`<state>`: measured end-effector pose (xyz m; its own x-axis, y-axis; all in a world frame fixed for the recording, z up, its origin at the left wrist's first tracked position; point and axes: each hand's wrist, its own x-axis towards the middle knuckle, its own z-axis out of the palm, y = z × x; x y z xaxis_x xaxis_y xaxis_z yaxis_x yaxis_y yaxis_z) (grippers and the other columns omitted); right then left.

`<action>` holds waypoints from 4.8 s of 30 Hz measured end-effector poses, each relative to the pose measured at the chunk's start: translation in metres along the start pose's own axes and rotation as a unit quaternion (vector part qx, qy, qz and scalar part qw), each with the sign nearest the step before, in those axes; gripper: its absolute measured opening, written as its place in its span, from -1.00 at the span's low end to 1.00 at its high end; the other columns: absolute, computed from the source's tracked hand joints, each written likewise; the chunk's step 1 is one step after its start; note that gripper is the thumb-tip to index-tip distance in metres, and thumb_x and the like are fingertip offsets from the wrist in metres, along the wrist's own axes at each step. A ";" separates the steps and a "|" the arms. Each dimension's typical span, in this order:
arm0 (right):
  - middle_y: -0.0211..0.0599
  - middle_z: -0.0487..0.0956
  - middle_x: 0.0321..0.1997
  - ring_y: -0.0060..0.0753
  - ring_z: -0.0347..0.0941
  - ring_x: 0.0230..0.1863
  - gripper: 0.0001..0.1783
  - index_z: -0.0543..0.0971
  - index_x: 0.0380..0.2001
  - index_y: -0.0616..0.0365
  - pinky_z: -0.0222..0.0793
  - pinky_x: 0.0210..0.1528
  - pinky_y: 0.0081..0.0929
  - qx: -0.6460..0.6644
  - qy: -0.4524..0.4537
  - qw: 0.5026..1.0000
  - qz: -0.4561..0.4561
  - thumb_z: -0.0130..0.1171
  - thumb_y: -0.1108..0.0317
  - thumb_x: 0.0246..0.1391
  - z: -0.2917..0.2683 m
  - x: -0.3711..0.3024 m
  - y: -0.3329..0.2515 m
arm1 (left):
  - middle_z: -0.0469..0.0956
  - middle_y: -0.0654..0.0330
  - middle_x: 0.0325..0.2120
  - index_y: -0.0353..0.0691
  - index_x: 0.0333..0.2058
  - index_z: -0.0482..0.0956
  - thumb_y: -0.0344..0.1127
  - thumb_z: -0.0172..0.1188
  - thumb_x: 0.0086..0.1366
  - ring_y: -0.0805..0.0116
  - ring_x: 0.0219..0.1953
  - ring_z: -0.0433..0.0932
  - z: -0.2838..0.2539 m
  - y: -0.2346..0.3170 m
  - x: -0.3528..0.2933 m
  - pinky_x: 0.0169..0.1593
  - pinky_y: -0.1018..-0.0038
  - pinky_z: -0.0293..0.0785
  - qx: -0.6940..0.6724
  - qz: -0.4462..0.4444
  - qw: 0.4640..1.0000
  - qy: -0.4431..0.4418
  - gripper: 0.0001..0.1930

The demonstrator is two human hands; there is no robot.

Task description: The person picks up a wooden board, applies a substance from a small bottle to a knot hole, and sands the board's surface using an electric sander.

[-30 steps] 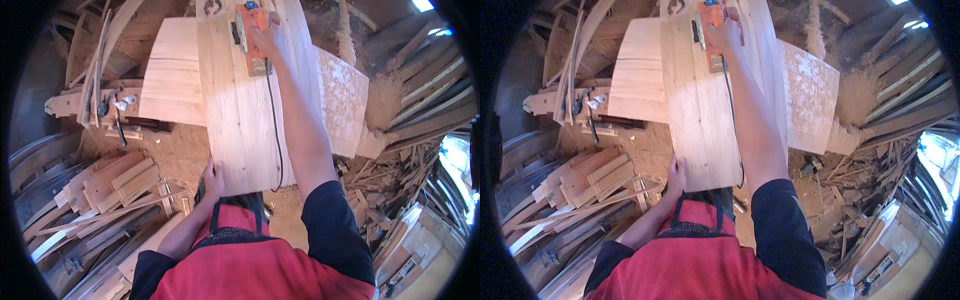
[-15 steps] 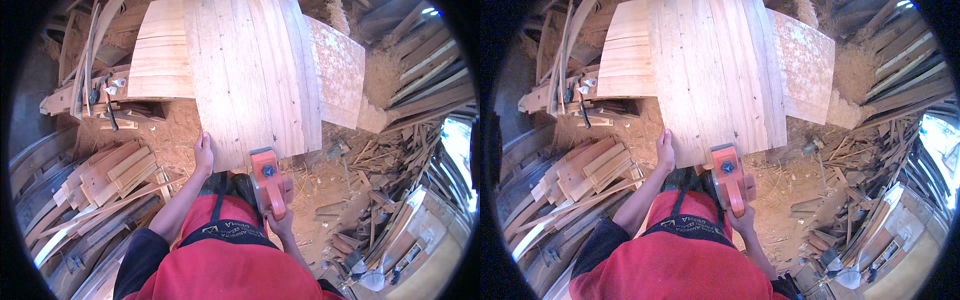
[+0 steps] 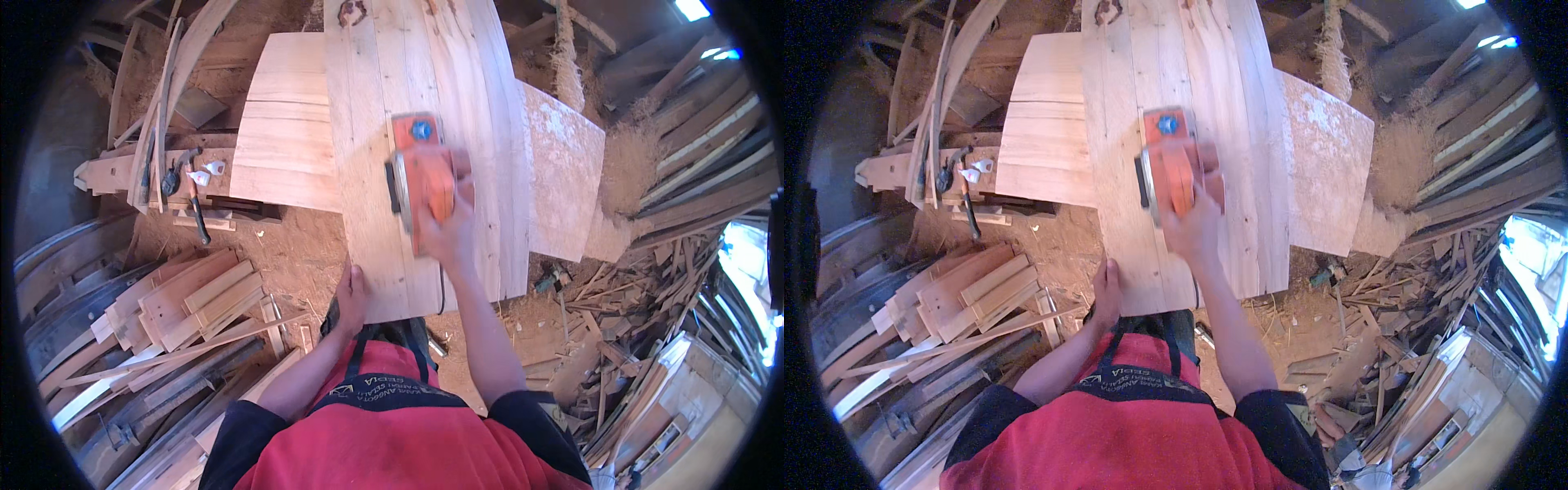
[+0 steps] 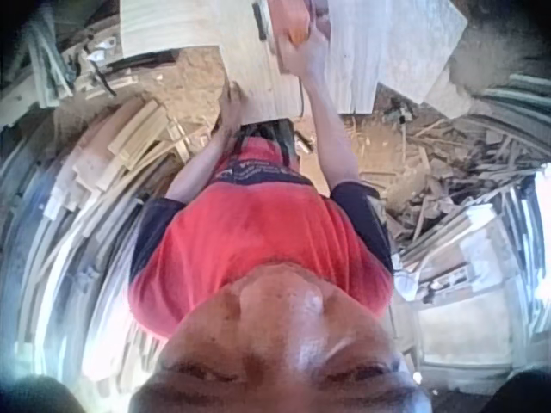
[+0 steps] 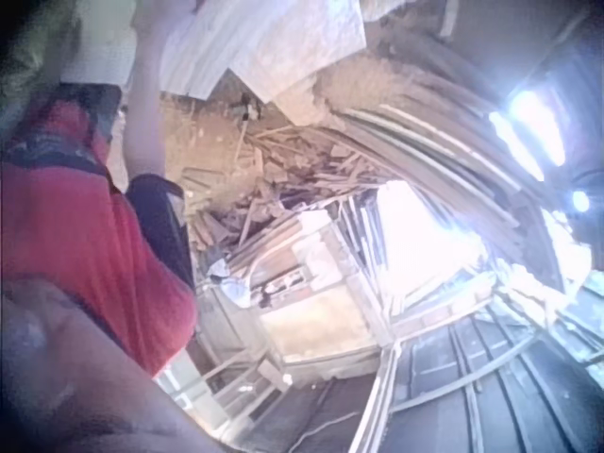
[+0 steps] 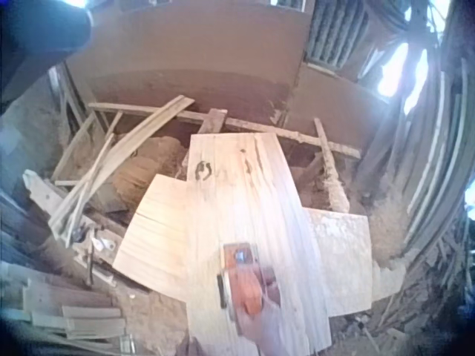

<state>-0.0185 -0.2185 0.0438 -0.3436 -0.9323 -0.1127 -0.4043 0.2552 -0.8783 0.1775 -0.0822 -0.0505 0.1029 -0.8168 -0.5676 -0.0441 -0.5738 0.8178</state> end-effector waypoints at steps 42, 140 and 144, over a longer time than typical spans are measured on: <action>0.23 0.64 -0.36 0.27 0.62 -0.24 -0.66 0.60 -0.28 0.35 0.52 -0.21 -0.01 -0.036 0.020 0.999 -0.027 0.33 0.26 -0.01 0.018 0.052 -0.012 | 0.43 -0.09 0.23 -0.43 0.33 0.26 -0.17 -0.18 0.57 0.17 0.31 0.35 0.013 -0.014 0.001 0.37 0.33 0.19 -0.078 0.019 0.997 0.012 -0.48; 0.26 0.66 -0.33 0.20 0.66 -0.17 -0.35 0.65 -0.31 0.50 0.58 -0.13 -0.08 -0.070 -0.015 0.995 -0.073 0.23 -0.06 -0.03 0.127 0.293 -0.064 | 0.66 0.24 -0.18 -0.26 0.02 0.59 -0.07 0.12 0.48 0.43 -0.14 0.63 -0.007 -0.009 0.049 -0.02 0.41 0.59 -0.188 -0.172 0.945 -0.203 -0.63; 0.24 0.64 -0.15 0.18 0.61 -0.06 -0.43 0.59 -0.10 0.39 0.53 -0.03 -0.04 -0.105 -0.060 0.993 -0.018 0.25 0.09 -0.04 0.101 0.140 -0.051 | 0.61 0.00 0.01 -0.23 0.19 0.43 0.47 -0.18 0.35 0.11 0.07 0.59 -0.031 -0.030 0.062 0.20 0.19 0.47 -0.505 -0.309 0.759 -0.272 -0.15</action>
<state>0.0393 -0.3882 0.0258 -0.2282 -0.9623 -0.1482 -0.5862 0.2573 -0.7682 0.2158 -0.1142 -0.1073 -0.6431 -0.4717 -0.6032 0.6583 -0.7430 -0.1209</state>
